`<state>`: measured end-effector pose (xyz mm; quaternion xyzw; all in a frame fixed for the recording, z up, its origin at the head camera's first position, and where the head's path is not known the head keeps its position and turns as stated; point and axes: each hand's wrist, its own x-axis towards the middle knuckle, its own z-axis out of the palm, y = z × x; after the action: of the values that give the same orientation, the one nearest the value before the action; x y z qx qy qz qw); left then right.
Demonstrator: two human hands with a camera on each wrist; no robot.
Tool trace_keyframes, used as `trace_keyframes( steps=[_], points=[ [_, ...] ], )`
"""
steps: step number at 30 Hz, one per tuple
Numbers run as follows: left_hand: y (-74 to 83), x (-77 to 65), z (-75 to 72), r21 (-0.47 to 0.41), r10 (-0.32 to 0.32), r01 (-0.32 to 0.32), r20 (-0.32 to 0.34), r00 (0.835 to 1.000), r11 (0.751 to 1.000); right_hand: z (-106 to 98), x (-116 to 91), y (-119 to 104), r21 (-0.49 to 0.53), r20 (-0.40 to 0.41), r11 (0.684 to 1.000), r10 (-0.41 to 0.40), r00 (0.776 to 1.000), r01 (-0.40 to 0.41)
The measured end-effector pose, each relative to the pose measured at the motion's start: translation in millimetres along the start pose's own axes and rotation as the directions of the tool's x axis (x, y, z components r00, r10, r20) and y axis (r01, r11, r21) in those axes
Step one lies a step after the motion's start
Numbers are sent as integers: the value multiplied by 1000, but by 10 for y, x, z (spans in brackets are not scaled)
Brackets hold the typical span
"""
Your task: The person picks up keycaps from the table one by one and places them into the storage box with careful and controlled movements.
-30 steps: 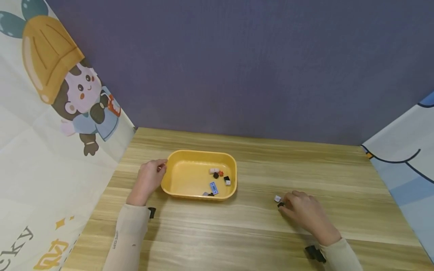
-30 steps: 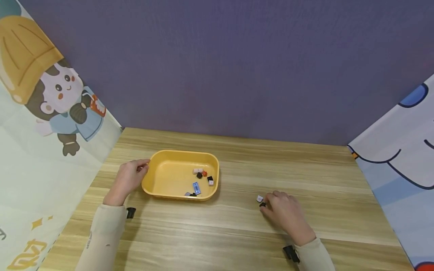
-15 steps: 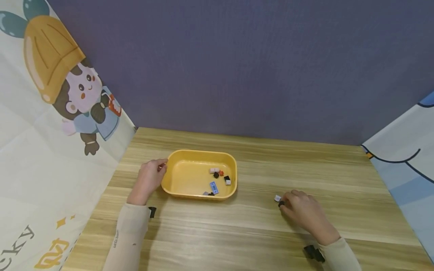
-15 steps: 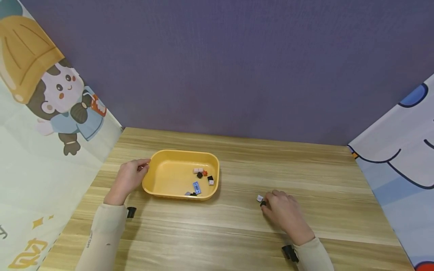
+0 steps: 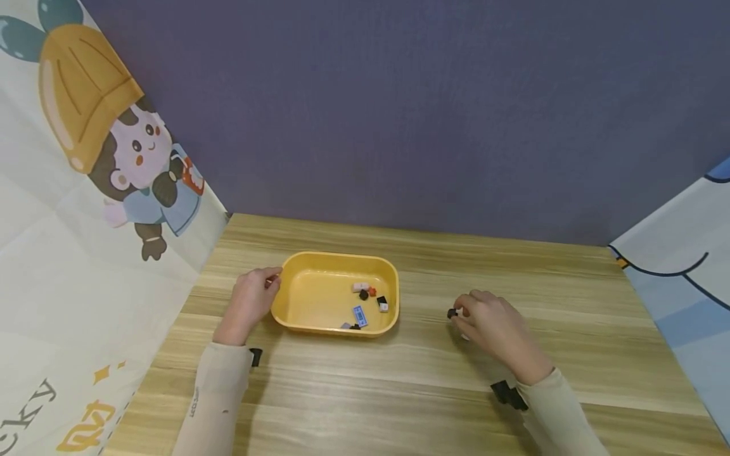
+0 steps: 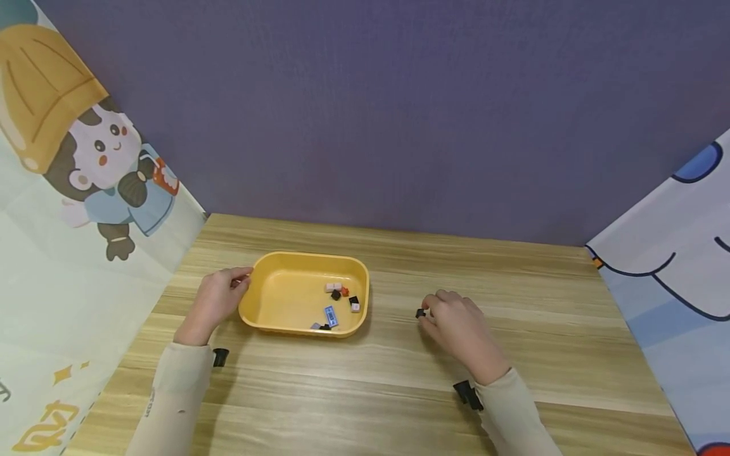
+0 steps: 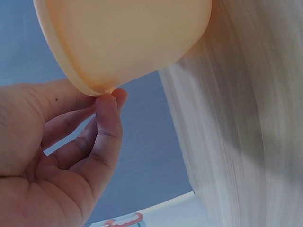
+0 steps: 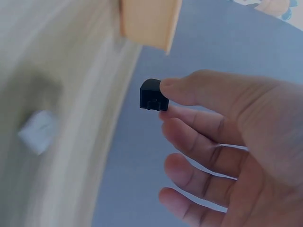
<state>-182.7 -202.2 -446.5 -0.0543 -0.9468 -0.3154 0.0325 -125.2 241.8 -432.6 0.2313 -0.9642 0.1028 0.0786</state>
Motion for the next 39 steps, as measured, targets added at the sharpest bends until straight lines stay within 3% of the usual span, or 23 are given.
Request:
trace_keyframes(
  steps=[10, 24, 31, 39],
  points=[
    [-30, -1, 2, 3, 15, -15, -19, 1000, 1000, -66, 534, -350, 46, 26, 998, -40, 999, 39],
    [-27, -12, 8, 1, 14, -14, -11, 1000, 1000, 82, 1265, -945, 95, 148, 984, -163, 975, 150],
    [-30, -2, 20, 0, 9, -9, -3, 1000, 1000, 102, 1445, -1180, 102, 145, 978, -197, 970, 183],
    [-1, 6, 1, -1, 2, -2, 5, 1000, 1000, 31, 1430, -1227, 82, 115, 978, -203, 972, 194]
  ],
)
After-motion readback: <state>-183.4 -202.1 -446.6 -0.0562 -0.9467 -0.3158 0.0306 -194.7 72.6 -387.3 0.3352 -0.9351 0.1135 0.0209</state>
